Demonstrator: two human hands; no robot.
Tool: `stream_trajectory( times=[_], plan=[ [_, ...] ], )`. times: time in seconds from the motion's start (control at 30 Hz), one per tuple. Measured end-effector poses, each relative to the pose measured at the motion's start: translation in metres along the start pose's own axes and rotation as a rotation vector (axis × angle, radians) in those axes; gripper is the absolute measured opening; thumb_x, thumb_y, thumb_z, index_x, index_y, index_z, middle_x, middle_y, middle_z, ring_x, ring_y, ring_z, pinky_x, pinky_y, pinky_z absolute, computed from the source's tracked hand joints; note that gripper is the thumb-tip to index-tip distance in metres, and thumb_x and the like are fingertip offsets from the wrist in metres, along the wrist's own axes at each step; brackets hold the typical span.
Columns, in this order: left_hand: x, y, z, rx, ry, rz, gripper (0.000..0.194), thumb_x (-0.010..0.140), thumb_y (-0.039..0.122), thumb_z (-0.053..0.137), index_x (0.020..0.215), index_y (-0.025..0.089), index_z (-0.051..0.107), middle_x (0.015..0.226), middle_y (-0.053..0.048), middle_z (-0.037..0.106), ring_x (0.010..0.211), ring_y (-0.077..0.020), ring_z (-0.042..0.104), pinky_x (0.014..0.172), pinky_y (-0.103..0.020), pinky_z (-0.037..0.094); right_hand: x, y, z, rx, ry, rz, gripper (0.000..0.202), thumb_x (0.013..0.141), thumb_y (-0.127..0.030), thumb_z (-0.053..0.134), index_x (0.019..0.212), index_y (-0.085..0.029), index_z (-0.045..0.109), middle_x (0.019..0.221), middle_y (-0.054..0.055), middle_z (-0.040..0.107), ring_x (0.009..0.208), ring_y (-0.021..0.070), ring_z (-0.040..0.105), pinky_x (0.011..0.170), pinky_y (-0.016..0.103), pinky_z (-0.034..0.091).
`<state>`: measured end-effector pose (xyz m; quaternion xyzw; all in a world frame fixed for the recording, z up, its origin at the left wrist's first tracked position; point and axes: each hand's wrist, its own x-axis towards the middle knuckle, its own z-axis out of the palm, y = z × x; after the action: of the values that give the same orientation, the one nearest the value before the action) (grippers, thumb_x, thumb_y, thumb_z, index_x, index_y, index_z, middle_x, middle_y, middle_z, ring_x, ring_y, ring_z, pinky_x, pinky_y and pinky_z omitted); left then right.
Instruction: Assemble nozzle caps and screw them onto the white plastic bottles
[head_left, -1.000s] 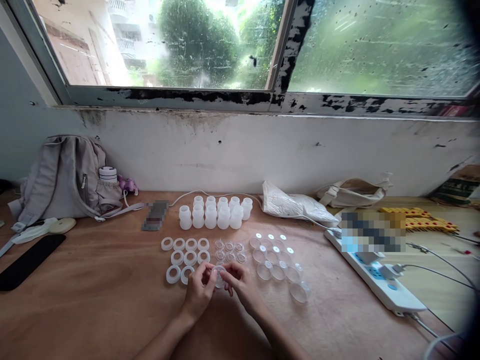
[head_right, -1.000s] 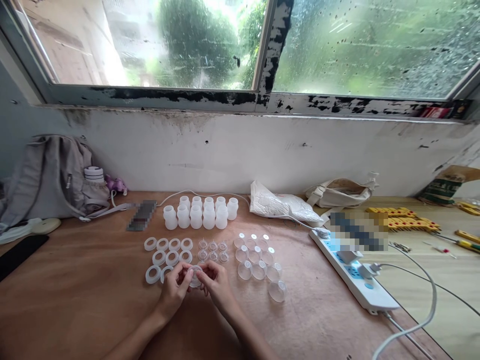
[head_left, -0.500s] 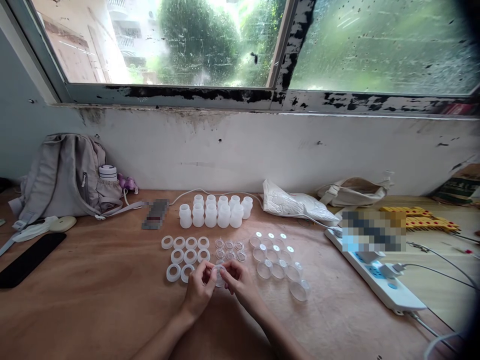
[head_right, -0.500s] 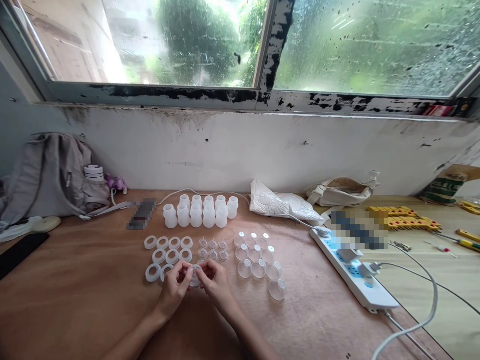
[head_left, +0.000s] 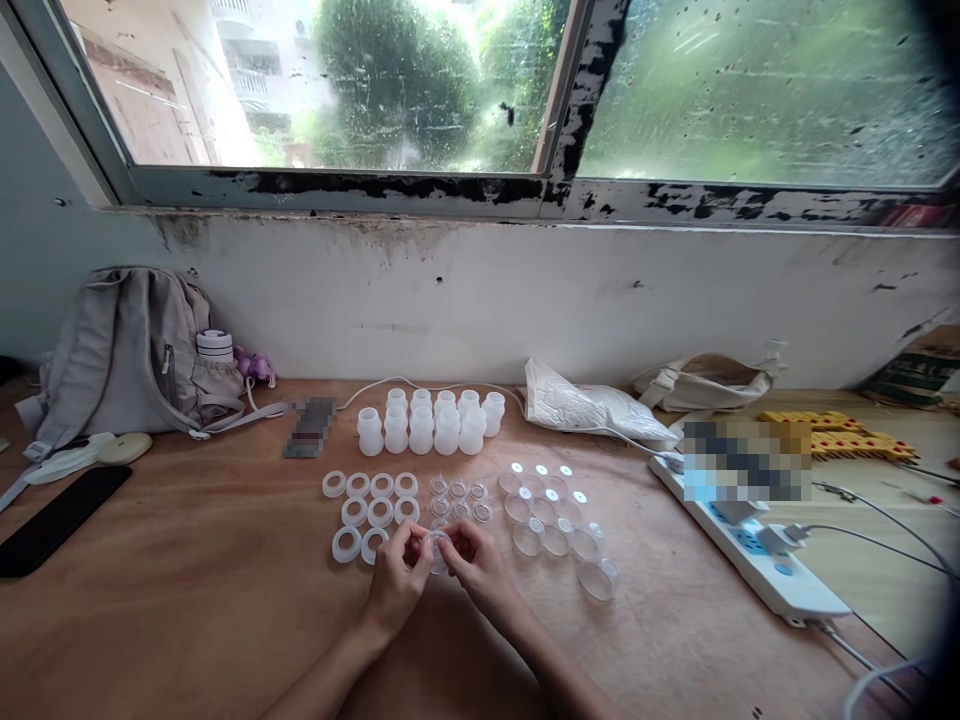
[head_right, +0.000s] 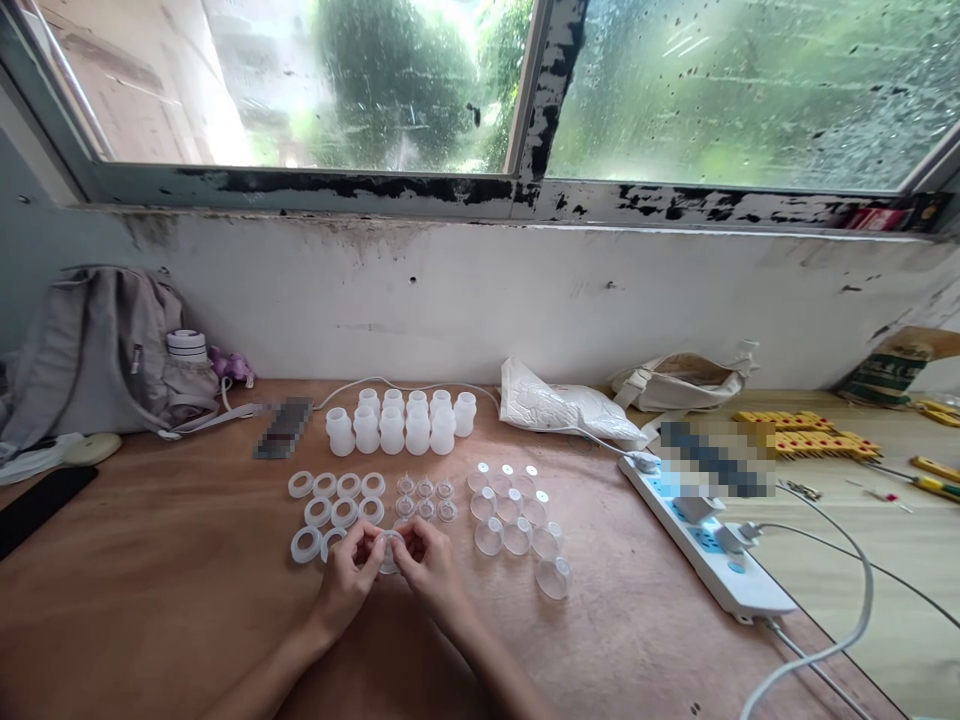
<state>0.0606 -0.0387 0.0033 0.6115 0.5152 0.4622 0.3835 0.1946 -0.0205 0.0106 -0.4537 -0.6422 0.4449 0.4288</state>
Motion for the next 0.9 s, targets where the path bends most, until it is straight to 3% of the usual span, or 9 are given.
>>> stream_trajectory(
  times=[0.3,0.57,0.9],
  plan=[
    [0.0008,-0.0002,0.0,0.062,0.004,0.023,0.015,0.082,0.029,0.044,0.074,0.017,0.049,0.058,0.003,0.05,0.05,-0.0099,0.048,0.048,-0.019,0.038,0.0004,0.0021,-0.0001,-0.026,0.003,-0.029,0.026,0.077,-0.039,0.054,0.07,-0.014,0.058,0.057,0.0,0.054,0.047,0.0089,0.046,0.043,0.02,0.037],
    [0.0018,0.0013,-0.0009,0.008,-0.008,0.064,0.014,0.082,0.029,0.045,0.085,0.017,0.051,0.069,0.0,0.056,0.06,-0.0122,0.056,0.055,-0.021,0.045,-0.0012,-0.0015,-0.0021,0.008,-0.032,-0.016,0.025,0.081,-0.038,0.05,0.083,-0.016,0.059,0.069,0.003,0.061,0.05,0.0095,0.05,0.044,0.02,0.04],
    [-0.0011,-0.0043,0.0011,0.006,-0.016,0.037,0.014,0.083,0.029,0.043,0.075,0.018,0.044,0.056,0.004,0.045,0.048,-0.0094,0.046,0.045,-0.019,0.036,-0.0027,-0.0016,0.0004,-0.011,-0.01,-0.034,0.027,0.08,-0.039,0.052,0.077,-0.014,0.061,0.065,0.004,0.061,0.053,0.0109,0.052,0.048,0.021,0.041]
  ],
)
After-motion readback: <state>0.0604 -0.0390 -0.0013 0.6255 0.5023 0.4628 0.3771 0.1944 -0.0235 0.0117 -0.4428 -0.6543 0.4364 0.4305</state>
